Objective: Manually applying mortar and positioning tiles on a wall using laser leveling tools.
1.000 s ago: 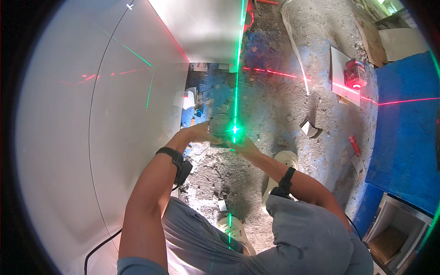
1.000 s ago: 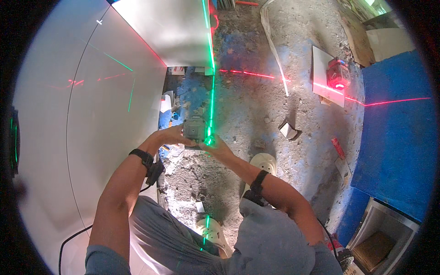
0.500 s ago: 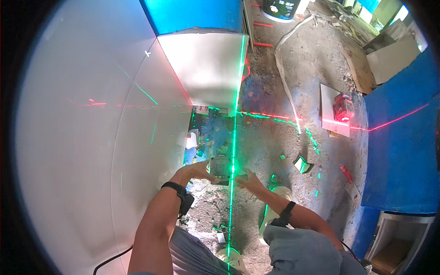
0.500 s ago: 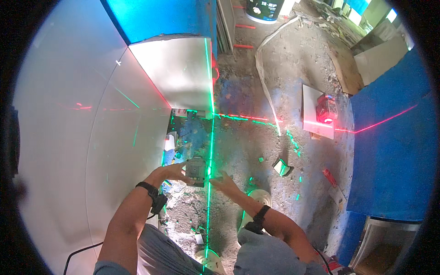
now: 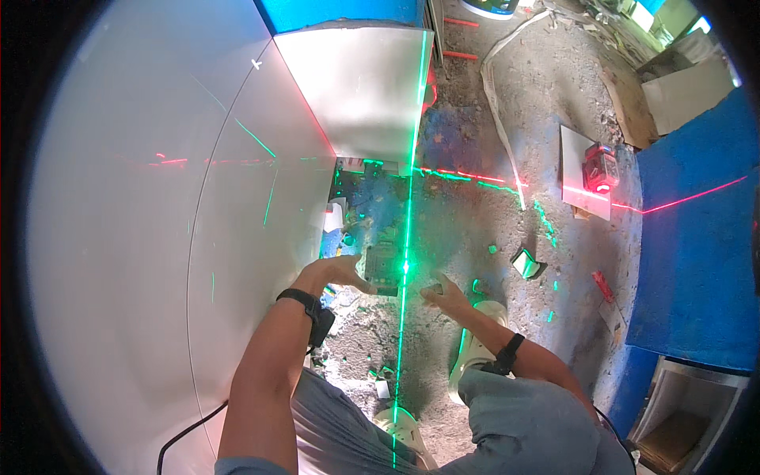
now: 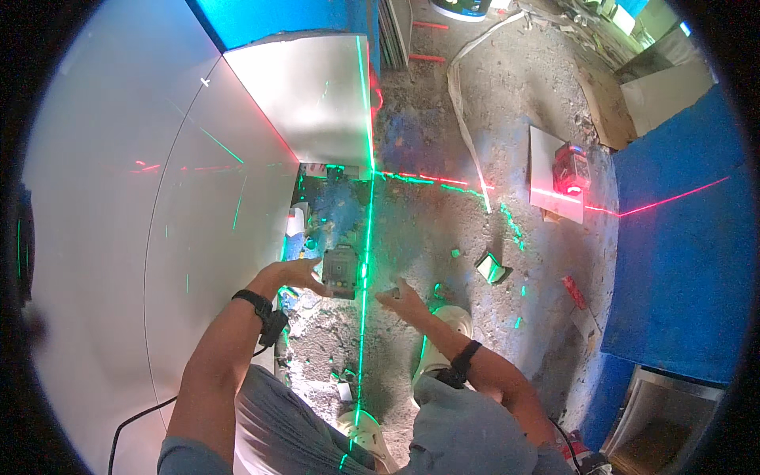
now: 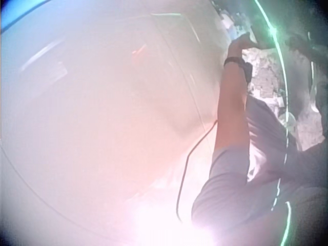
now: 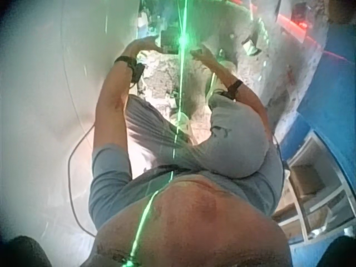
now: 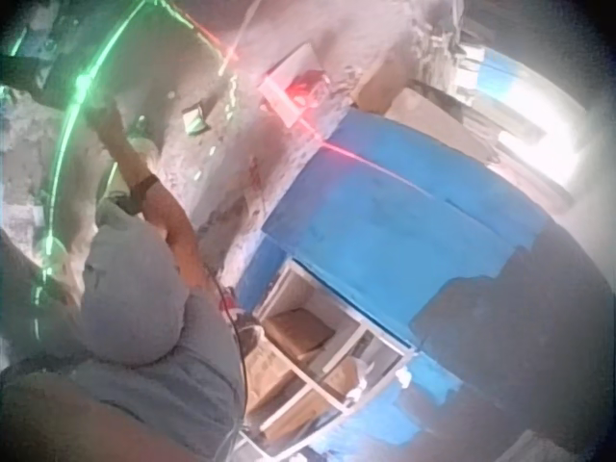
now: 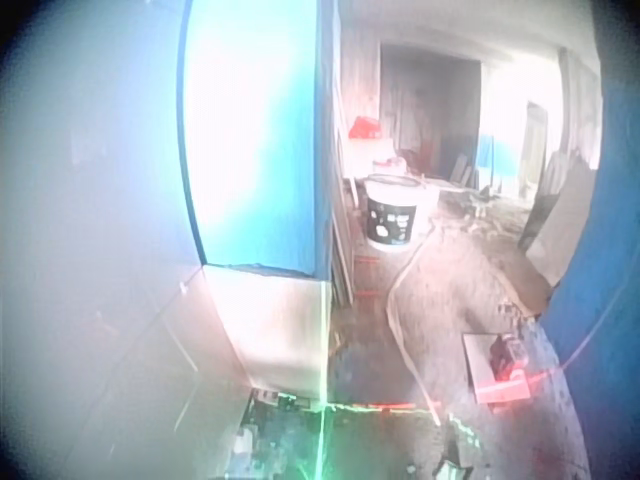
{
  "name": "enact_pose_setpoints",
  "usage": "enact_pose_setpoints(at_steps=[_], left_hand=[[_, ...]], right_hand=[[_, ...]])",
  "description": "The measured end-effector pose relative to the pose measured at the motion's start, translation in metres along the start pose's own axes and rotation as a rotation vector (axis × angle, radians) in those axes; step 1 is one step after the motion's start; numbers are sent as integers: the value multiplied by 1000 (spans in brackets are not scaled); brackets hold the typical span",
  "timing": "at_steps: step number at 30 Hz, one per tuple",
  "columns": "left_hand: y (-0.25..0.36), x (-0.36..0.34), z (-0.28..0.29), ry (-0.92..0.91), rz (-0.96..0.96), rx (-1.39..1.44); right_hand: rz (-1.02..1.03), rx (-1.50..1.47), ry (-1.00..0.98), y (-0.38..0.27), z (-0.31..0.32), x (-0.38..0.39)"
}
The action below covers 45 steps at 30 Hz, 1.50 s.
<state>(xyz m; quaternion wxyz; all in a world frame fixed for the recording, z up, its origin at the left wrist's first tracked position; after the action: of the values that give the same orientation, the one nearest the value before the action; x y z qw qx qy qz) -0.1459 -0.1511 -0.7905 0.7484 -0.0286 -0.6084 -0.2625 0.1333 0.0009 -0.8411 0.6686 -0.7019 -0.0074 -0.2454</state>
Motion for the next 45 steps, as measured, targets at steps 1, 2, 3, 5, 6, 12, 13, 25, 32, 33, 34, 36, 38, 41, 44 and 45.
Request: enact_pose_setpoints(at_steps=[1,2,3,5,6,12,13,25,32,33,34,36,38,41,44,45], left_hand=[[1,2,0,-12,-1,-6],[3,8,3,-15,6,-7],[0,4,3,-22,12,-4],[-3,-6,-1,6,-36,-39],[6,2,4,1,-15,-70],[-2,-1,0,13,17,-123],[-2,0,0,6,6,-118],[-2,-9,1,-39,31,-77],[-4,-4,4,-17,-7,-48],[1,-2,5,-18,-4,-24],[5,-1,8,-79,28,21],[-2,3,18,-4,-15,-1],[-3,12,32,101,-13,-119],[9,42,61,280,-10,-221],[63,78,99,495,-30,-398],[77,95,104,510,-24,-400]], right_hand=[[-9,-5,-1,0,0,1],[2,-19,-12,-4,-1,3],[12,-34,-23,-7,-2,2],[28,54,-8,7,5,-6],[47,144,4,11,4,-4],[197,378,-95,-27,-10,6],[218,427,-121,-29,-12,7],[210,488,-140,-25,-9,6],[245,514,-78,-32,-8,6],[252,517,-71,-29,-5,6],[229,523,-51,-26,-2,7],[256,541,-17,-32,2,10],[240,589,-45,-41,12,10],[352,675,-43,-84,28,10],[452,923,-53,-139,67,2],[432,1062,-52,-159,80,-2]])
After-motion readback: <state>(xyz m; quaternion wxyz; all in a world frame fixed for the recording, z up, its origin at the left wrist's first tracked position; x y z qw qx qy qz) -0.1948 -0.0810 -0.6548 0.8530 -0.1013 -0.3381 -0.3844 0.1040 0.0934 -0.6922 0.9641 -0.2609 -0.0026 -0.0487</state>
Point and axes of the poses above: each hand's wrist, its own x-axis away from the middle knuckle, its own z-axis out of the back of the hand, y = z × x, the point moved 1 cm from there along -x, towards the middle knuckle, and after that the axes turned 13 degrees about z, right-handed, at the moved point
